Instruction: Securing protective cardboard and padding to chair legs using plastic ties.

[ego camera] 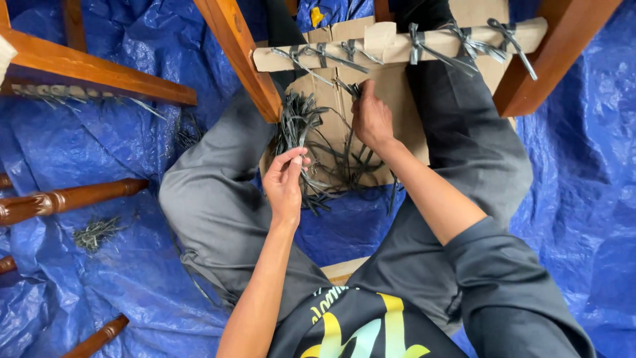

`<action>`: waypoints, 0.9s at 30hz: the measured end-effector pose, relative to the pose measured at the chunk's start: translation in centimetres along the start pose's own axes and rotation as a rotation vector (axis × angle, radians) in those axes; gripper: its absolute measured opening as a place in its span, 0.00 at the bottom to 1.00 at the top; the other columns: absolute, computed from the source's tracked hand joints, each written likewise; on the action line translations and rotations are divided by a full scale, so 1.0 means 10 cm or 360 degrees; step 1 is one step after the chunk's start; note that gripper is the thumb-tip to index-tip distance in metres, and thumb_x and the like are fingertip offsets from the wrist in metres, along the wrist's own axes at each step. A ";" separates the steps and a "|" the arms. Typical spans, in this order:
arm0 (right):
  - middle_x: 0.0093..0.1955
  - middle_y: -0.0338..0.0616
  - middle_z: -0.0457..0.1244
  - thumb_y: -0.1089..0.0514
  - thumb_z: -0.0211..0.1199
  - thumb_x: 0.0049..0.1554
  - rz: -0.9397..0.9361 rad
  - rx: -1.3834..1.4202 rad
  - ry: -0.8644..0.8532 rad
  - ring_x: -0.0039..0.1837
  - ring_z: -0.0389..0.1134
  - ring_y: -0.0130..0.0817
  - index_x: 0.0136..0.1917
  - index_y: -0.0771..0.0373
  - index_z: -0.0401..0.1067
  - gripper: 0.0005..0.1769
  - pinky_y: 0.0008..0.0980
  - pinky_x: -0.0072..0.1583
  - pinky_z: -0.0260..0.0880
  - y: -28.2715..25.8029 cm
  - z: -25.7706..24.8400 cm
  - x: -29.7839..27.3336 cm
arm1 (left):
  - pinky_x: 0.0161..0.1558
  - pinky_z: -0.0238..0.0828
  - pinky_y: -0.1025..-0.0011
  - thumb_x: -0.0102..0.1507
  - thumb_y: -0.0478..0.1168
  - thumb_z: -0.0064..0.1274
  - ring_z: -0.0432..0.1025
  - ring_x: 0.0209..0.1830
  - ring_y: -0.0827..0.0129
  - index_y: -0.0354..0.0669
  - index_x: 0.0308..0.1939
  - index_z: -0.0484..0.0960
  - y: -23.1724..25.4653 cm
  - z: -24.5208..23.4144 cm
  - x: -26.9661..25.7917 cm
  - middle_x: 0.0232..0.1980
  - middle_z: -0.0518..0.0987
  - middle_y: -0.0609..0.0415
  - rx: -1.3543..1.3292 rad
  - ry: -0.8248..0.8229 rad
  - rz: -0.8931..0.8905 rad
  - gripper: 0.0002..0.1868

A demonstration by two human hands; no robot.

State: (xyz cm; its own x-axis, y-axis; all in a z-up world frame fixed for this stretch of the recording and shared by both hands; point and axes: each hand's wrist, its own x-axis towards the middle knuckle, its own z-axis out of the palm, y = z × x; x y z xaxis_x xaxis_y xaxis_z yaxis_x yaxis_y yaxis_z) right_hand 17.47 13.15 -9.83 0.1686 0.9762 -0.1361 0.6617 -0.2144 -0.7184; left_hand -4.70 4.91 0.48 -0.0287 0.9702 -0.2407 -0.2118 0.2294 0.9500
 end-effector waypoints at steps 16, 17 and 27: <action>0.30 0.34 0.55 0.51 0.52 0.69 0.0366 0.1617 0.0005 0.33 0.60 0.26 0.46 0.61 0.65 0.13 0.31 0.40 0.68 -0.15 -0.54 -0.75 | 0.48 0.73 0.72 0.71 0.28 0.49 0.76 0.44 0.70 0.39 0.51 0.70 0.12 0.18 -0.16 0.49 0.81 0.46 -0.0203 0.0002 0.0096 0.07; 0.29 0.32 0.52 0.50 0.54 0.68 0.0591 0.1832 0.0004 0.31 0.55 0.25 0.43 0.59 0.62 0.15 0.30 0.37 0.64 -0.16 -0.52 -0.78 | 0.48 0.73 0.72 0.71 0.28 0.49 0.76 0.44 0.69 0.39 0.51 0.69 0.11 0.19 -0.15 0.49 0.81 0.46 -0.0209 -0.0015 0.0090 0.07; 0.44 0.39 0.71 0.46 0.51 0.67 0.1142 0.1997 -0.0530 0.39 0.70 0.25 0.45 0.61 0.71 0.19 0.24 0.31 0.49 -0.46 -0.46 -0.82 | 0.49 0.73 0.75 0.70 0.28 0.50 0.77 0.45 0.72 0.38 0.50 0.68 -0.02 0.22 -0.33 0.48 0.82 0.47 -0.0020 -0.0262 0.0095 0.08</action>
State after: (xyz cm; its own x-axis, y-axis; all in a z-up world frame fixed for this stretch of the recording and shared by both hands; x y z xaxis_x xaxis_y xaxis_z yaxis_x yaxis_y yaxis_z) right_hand 16.38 6.04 -2.26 -0.1075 0.6751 -0.7299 -0.5654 -0.6453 -0.5136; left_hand -2.39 1.87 1.52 0.1188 0.9820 -0.1471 -0.2267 0.1711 0.9588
